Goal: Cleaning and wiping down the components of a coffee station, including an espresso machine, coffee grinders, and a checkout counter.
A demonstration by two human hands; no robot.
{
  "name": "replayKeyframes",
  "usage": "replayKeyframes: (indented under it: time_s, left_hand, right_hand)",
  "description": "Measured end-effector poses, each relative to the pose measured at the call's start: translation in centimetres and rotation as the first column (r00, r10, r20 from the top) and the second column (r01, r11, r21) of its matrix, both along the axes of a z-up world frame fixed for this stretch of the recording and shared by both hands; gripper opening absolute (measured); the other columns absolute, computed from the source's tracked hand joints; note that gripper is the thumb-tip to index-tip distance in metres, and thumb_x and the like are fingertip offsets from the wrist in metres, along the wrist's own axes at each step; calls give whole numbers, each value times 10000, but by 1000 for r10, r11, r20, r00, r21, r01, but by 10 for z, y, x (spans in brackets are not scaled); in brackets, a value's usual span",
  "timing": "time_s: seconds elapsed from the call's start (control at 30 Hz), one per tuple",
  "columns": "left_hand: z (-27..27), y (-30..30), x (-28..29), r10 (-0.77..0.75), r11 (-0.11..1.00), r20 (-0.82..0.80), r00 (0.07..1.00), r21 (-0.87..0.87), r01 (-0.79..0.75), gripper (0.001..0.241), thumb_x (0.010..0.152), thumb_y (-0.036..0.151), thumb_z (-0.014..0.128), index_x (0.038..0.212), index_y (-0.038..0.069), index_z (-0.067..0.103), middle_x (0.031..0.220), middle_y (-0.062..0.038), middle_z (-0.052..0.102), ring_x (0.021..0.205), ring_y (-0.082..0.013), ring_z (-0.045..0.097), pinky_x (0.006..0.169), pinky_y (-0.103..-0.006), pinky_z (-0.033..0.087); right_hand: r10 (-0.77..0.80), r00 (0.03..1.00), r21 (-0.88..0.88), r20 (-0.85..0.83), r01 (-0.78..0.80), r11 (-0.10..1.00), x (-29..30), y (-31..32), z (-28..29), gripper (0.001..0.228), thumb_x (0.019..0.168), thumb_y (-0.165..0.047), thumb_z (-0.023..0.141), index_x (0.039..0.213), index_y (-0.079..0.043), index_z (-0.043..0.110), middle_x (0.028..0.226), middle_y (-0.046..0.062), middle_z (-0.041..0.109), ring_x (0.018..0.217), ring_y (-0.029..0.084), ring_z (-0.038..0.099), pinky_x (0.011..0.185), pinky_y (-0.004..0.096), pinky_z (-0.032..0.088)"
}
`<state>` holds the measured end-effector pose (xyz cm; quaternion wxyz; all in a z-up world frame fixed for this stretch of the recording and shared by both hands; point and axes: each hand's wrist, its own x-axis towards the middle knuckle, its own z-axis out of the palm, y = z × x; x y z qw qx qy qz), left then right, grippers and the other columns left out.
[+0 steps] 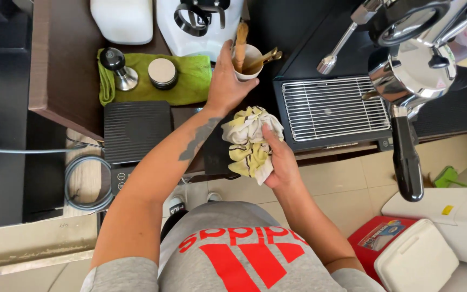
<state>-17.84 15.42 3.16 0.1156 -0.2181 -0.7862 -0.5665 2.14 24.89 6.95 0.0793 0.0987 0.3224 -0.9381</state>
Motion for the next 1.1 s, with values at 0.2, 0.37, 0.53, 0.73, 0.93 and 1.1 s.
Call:
replayKeyframes:
  time_s: [0.2, 0.37, 0.53, 0.73, 0.93, 1.1]
  left_hand:
    - [31, -43, 12, -65, 998, -34, 997, 8, 65, 906, 719, 247, 944, 1431, 1, 440, 1224, -202, 691, 1144, -384, 693, 989, -423, 545]
    - [87, -109, 49, -153, 988, 21, 988, -22, 153, 841, 736, 235, 928, 1409, 3, 482, 1216, -153, 718, 1122, -304, 732, 984, -386, 568]
    - [94, -153, 61, -113, 991, 47, 993, -63, 115, 838, 756, 219, 927, 1431, 5, 478, 1256, -147, 714, 1159, -273, 730, 1010, -382, 566]
    - [93, -173, 66, -85, 996, 34, 996, 4, 85, 876, 792, 211, 926, 1488, 1, 437, 1320, -162, 691, 1211, -276, 724, 1031, -379, 568]
    - [88, -184, 64, -72, 996, 33, 997, -44, 74, 882, 770, 214, 933, 1469, -13, 444, 1286, -166, 697, 1185, -283, 723, 1023, -383, 561]
    - [81, -187, 64, -63, 996, 13, 998, -66, 64, 909, 768, 220, 949, 1476, -24, 434, 1316, -185, 671, 1218, -306, 696, 1044, -393, 542]
  right_hand:
    - [-99, 992, 151, 74, 87, 985, 9, -1, 21, 461, 961, -112, 597, 1410, -27, 533, 1258, 151, 690, 1081, 294, 723, 877, 463, 621]
    - [-246, 957, 589, -154, 289, 755, -11, 7, 4, 407, 1000, -45, 624, 1397, 11, 557, 1269, 156, 671, 1130, 264, 690, 949, 410, 558]
    - [-89, 862, 861, -499, 483, -158, -59, 0, 22, 403, 1007, -94, 687, 1356, 56, 550, 1279, 215, 661, 1183, 351, 664, 1004, 422, 518]
    - [126, 916, 812, -380, 396, -430, -150, 7, -52, 457, 831, 43, 627, 1282, -27, 652, 1243, 234, 662, 1123, 438, 640, 983, 462, 540]
    - [291, 923, 699, -251, 381, -605, -168, 2, -96, 547, 675, 24, 683, 1220, -21, 680, 1189, 233, 648, 1115, 460, 574, 991, 516, 492]
    - [117, 968, 702, -221, 241, -670, -182, 5, -95, 510, 744, 42, 643, 1249, -25, 667, 1239, 214, 634, 1112, 486, 554, 928, 509, 519]
